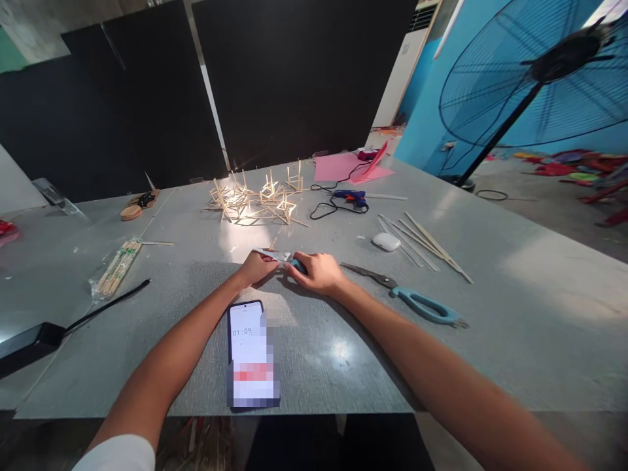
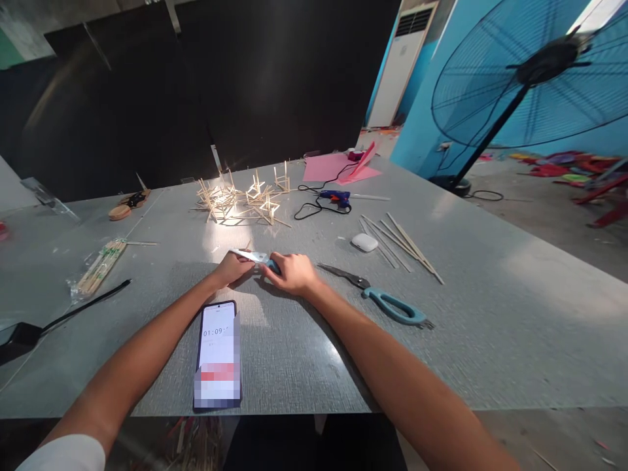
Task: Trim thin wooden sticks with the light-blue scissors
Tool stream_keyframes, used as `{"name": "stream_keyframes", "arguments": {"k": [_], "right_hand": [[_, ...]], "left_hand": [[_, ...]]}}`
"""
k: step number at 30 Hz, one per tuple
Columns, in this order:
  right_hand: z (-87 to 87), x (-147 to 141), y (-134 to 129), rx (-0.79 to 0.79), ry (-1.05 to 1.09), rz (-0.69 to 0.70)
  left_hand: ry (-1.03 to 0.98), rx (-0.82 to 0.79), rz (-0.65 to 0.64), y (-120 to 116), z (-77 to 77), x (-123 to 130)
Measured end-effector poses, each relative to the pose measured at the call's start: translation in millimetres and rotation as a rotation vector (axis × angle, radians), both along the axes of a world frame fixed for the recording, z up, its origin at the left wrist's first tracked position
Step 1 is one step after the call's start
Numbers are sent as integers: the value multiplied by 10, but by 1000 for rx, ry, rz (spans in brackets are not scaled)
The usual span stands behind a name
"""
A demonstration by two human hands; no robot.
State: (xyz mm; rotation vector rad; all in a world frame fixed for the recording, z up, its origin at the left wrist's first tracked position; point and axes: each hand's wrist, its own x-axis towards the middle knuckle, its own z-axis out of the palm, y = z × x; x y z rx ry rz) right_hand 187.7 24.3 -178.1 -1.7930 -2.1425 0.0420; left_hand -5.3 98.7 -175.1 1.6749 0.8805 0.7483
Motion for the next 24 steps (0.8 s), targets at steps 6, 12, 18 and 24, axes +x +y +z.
{"name": "stream_keyframes", "arguments": {"k": [6,12,18,24], "right_hand": [[-4,164,86,141,331,-382],[-13,160,27,97,166,-105],[30,-15,-37,19,-104,170],[41,-4,-29,20,-121,157]], "left_hand": [[35,47,-41,43,-28,-48],[22,11,-30,26,-45,-27],[-2,4,-19,-52,55,6],[11,32,-17,-60,92,5]]}}
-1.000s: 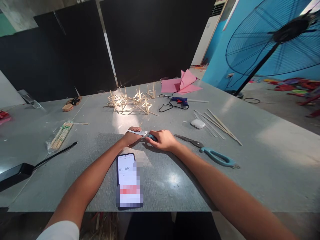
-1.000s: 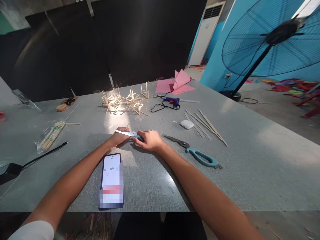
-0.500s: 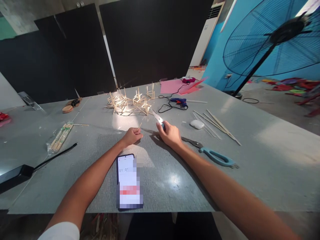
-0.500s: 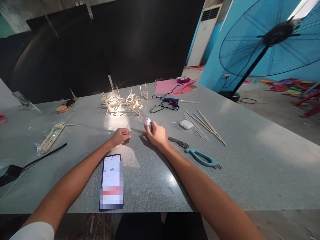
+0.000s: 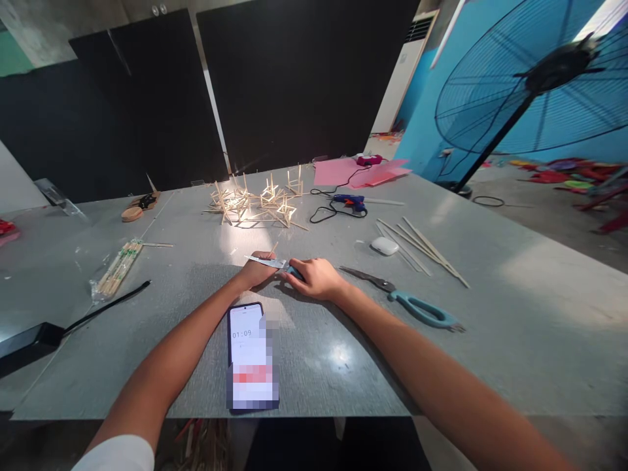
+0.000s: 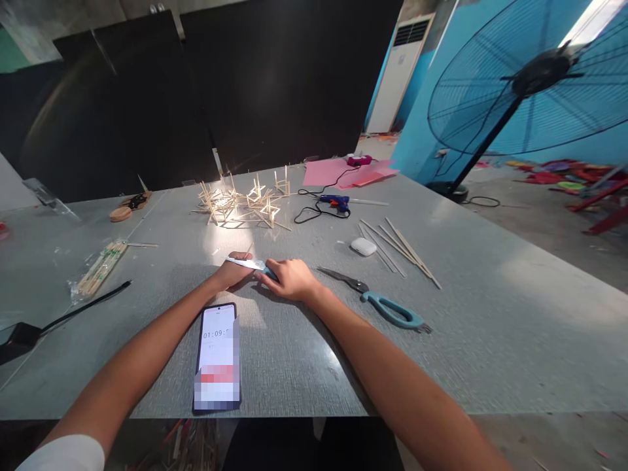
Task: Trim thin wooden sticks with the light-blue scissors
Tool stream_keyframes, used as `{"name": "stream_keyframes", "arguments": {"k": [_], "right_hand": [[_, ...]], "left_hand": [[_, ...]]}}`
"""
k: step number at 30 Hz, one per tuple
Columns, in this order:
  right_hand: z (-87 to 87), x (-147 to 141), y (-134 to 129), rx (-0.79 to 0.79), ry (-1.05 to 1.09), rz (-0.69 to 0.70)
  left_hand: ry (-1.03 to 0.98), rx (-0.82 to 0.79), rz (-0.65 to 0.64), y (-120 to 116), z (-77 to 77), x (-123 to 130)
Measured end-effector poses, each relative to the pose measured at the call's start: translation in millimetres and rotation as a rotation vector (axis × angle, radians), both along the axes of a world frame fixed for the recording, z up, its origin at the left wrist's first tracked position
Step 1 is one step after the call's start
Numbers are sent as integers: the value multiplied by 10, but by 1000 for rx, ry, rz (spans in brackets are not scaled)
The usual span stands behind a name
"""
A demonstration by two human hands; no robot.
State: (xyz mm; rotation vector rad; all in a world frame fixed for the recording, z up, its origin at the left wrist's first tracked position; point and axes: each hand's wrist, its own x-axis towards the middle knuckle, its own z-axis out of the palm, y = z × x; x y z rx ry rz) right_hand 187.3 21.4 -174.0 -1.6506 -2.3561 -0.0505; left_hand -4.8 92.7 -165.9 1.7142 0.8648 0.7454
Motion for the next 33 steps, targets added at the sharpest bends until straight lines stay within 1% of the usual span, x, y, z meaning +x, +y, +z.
{"name": "stream_keyframes", "arguments": {"k": [2,5,7,11,12,14,17,19,21,23,26,29,33], "right_hand": [[-12,-9,-6,-3,-2,-10],[-35,-55,-18,18,14,-82],[-49,-78,-9,30,52,-168],[-62,-20,74,25,210,-409],[-64,12,98,25,244,-448],[-69,73,129,33,288,-471],[-71,114,114,61,336,-414],[-62,102,75,50,328,-288],[-44,71,36,10,228,-131],[-21,39,11,-20,93,-37],[9,12,5,-17,-2,-36],[17,7,7,-16,-14,-48],[-5,-13,7,-19,-10,-60]], "left_hand": [[2,-6,1,25,-34,4],[-10,-3,21,72,-93,8],[-15,1,37,94,-116,1],[8,9,19,97,-111,-33],[14,8,8,93,-105,-41],[21,-1,-7,84,-96,-48],[16,-18,5,70,-96,-36],[4,-34,23,57,-97,-21],[-8,-57,32,37,-89,-9],[-17,-79,34,14,-68,-5],[-26,-101,35,-15,-30,-9],[-26,-106,34,-19,-15,-9],[-17,-87,34,25,-45,-7]]}}
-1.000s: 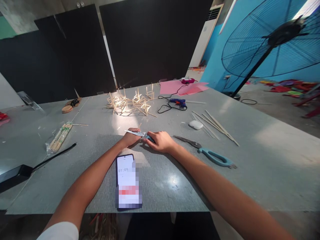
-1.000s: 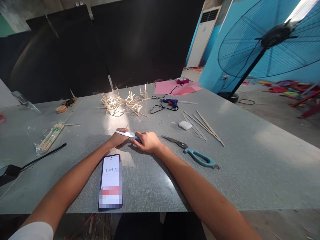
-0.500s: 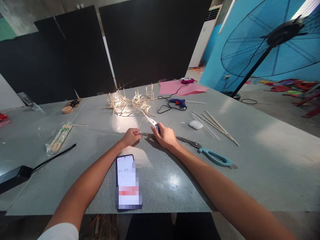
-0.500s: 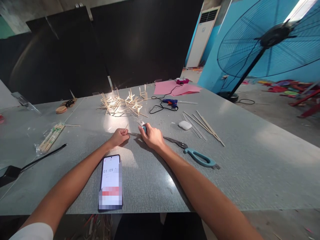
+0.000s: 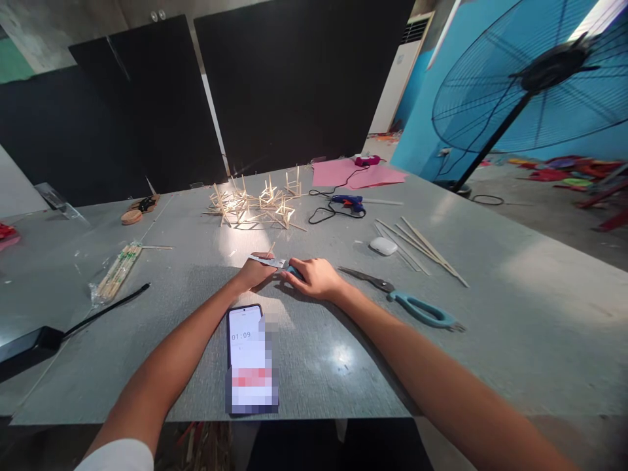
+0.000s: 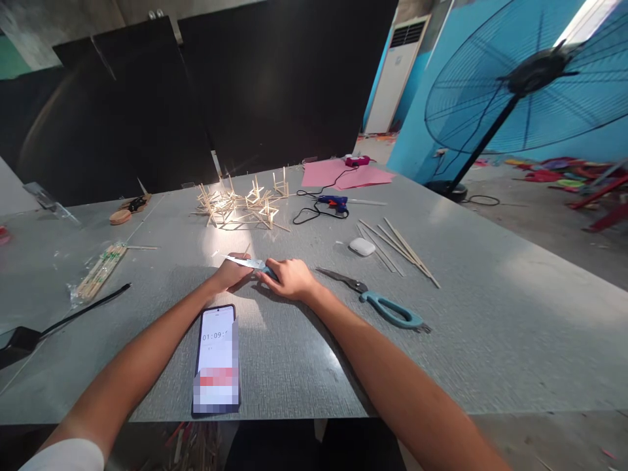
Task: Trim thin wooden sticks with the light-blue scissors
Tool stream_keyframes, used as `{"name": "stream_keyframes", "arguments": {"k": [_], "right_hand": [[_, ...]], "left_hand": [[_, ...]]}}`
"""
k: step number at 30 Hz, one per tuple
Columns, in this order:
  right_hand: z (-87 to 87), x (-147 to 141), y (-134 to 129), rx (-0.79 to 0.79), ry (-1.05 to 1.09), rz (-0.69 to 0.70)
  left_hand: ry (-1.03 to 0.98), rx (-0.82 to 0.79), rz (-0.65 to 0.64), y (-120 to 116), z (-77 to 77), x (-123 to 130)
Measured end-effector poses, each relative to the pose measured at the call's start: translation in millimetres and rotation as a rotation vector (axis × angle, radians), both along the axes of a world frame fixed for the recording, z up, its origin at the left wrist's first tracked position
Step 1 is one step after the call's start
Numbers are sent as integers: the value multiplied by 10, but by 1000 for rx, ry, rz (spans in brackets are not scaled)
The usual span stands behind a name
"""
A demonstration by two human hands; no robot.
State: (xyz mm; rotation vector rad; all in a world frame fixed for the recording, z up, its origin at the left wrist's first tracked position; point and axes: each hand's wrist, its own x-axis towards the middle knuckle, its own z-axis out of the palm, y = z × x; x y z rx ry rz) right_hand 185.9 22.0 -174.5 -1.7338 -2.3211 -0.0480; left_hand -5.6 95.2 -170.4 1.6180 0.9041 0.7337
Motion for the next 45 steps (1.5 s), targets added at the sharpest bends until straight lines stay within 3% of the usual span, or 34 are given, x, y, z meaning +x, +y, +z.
{"name": "stream_keyframes", "arguments": {"k": [6,8,13,17,22,31,38,45], "right_hand": [[-41,32,97,33,231,-333],[-54,80,134,39,278,-370],[-91,163,134,103,363,-304],[-81,153,75,113,385,-140],[-23,63,34,13,116,47],[-13,10,18,19,34,-10],[-75,80,155,96,344,-316],[-63,137,87,137,450,-208]], "left_hand": [[10,24,-21,53,-49,-25],[12,24,-38,51,-45,-31],[17,15,-19,23,-23,-23],[9,-4,3,-3,-18,-8],[28,-21,10,-22,-7,-11],[5,14,-3,32,-31,-1],[19,42,-25,51,-39,-34],[15,9,-2,18,-36,-18]]}}
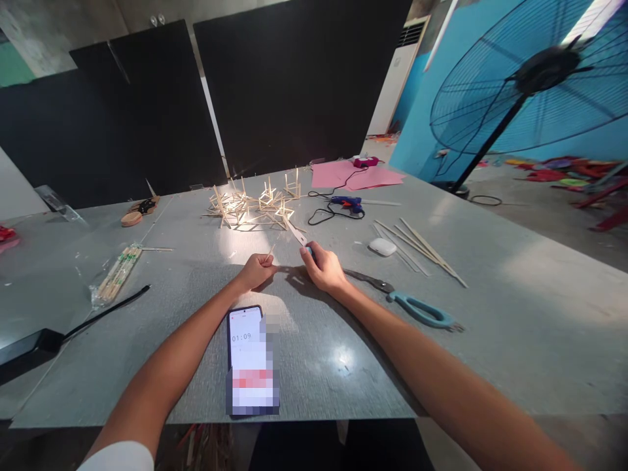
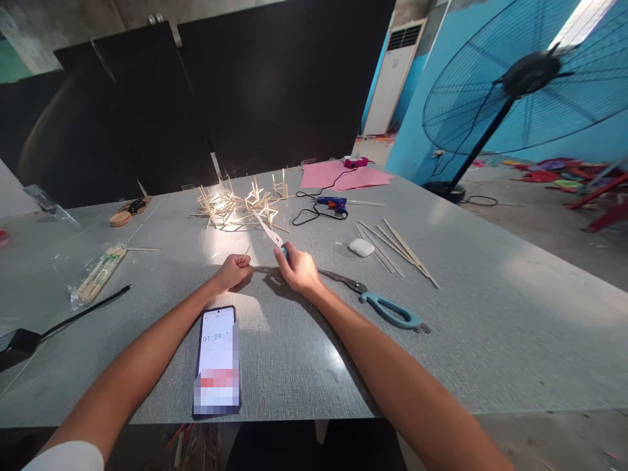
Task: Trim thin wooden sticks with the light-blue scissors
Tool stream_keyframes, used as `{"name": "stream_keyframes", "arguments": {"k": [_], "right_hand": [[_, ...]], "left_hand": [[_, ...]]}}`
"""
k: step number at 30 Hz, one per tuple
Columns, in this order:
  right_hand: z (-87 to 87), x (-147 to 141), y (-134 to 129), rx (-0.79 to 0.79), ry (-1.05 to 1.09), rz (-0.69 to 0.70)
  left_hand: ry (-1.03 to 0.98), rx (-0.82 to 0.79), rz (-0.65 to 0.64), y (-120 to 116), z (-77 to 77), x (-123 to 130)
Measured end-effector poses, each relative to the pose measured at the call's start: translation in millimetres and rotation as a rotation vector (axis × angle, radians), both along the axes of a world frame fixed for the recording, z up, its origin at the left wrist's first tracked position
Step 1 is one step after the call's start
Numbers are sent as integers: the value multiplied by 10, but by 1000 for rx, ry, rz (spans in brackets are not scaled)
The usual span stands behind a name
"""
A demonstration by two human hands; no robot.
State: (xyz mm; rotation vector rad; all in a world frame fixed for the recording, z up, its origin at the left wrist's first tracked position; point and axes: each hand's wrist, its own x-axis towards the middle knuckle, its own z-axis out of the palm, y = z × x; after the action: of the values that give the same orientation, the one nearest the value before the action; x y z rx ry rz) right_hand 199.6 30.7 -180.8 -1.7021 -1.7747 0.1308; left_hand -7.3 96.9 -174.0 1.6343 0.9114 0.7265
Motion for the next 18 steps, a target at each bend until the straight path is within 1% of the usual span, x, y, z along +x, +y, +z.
{"name": "stream_keyframes", "arguments": {"k": [2,4,6,9,14,16,18], "right_hand": [[23,-24,-39,-36,-78,119],[46,-53,-63,-81,-221,233],[63,-75,-69,-97,-347,272],[72,-89,-67,-94,-402,244],[56,-110,-72,-119,-410,207],[59,-127,-69,-132,-377,182],[73,-137,-55,-143,-290,129]], "left_hand": [[-9,-17,12,-13,-2,5],[-16,-36,16,-24,-4,6],[-17,-57,12,-30,-7,5],[-23,-63,14,-26,-10,9],[-33,-31,14,-4,1,28],[-28,-30,13,0,8,28],[-18,-19,14,3,17,19]]}}
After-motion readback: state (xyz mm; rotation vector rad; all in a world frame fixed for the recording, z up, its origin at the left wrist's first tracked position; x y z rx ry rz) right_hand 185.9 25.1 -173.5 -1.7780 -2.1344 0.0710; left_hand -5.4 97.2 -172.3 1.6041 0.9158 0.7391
